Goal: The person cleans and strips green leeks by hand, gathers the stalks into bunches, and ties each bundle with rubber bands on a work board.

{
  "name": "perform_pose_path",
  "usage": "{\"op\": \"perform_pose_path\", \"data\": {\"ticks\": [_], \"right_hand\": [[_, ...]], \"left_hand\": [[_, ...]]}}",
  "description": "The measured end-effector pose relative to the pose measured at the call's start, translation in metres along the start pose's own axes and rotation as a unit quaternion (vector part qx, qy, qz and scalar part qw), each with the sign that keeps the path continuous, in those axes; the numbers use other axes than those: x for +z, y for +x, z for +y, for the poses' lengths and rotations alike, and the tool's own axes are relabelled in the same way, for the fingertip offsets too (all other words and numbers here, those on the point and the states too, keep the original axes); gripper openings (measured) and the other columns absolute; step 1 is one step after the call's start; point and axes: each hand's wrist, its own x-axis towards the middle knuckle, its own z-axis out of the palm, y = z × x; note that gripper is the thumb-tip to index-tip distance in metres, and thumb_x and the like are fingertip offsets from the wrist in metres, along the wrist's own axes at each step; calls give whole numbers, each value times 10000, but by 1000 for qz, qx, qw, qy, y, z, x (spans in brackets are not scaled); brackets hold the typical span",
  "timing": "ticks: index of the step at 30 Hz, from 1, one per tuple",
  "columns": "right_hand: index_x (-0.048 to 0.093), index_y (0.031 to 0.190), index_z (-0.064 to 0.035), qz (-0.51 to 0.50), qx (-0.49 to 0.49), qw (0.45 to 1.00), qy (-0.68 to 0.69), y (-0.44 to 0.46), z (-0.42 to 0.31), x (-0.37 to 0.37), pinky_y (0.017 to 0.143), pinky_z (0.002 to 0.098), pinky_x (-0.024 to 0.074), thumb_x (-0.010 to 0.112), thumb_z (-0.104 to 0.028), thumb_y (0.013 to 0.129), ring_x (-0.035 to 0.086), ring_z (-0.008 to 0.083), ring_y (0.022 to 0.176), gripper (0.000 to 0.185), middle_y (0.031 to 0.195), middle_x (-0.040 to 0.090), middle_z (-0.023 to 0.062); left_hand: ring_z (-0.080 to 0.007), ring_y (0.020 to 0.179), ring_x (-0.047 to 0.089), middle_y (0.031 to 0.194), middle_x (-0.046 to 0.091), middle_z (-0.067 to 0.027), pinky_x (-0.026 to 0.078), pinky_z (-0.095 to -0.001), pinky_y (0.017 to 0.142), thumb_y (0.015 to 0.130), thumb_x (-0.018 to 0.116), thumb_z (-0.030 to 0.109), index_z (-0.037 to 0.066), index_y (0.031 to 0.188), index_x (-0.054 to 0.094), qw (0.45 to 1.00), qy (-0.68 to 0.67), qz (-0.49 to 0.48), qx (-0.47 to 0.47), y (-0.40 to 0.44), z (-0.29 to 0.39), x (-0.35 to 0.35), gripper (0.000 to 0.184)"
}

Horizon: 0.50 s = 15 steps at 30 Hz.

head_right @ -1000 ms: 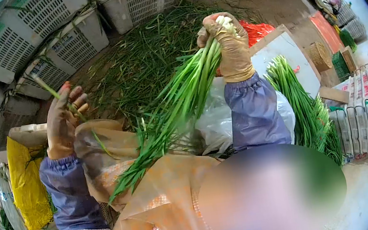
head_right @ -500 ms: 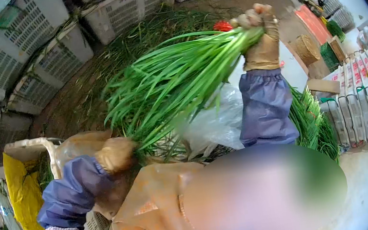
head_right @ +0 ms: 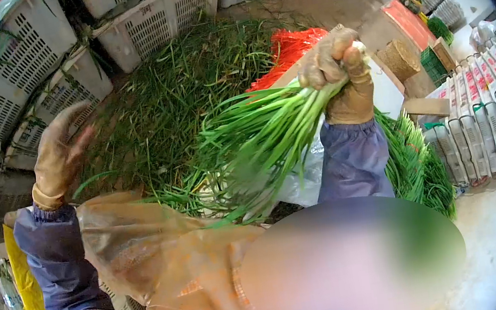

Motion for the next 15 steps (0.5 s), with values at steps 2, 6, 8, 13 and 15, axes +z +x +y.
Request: {"op": "perform_pose_path", "data": {"ticks": [2,6,8,13,15], "right_hand": [[472,821,-118,-13,20,999,23,0,7,0,555,310,402,588,-352,875,412,140,528,267,590,350,-34],[541,872,-113,88,28,993,74,-1,20,-3,654,349,480,592,-328,876,499,161,688,221,674,443,-16],[563,862,-99,170,49,978,115,-4,24,-9,734,386,521,605,-288,869,550,178,747,194,698,491,-5],[604,865,-75,213,78,956,186,-10,40,-18,795,414,539,603,-236,871,603,208,751,160,739,563,17],[601,853,-81,222,65,957,177,-9,37,-26,797,411,537,607,-239,868,601,201,744,159,729,561,10]], "left_hand": [[-152,1024,561,1090,623,-64,424,-277,895,866,610,120,15,1097,589,968,-246,-23,-37,8,40,12,255],[-148,834,613,894,646,-68,474,-257,776,783,567,-108,18,951,641,949,-304,33,81,-3,90,59,223],[-229,836,618,941,617,-129,480,-290,707,672,468,-177,50,965,645,948,-292,10,129,-12,101,74,410],[-371,1107,479,1221,483,-155,373,-462,954,636,579,4,122,1181,522,983,16,-16,181,-12,117,119,561],[-370,1056,496,1193,494,-186,409,-457,893,661,603,57,68,1052,563,982,13,-124,145,-17,76,151,394]]}}
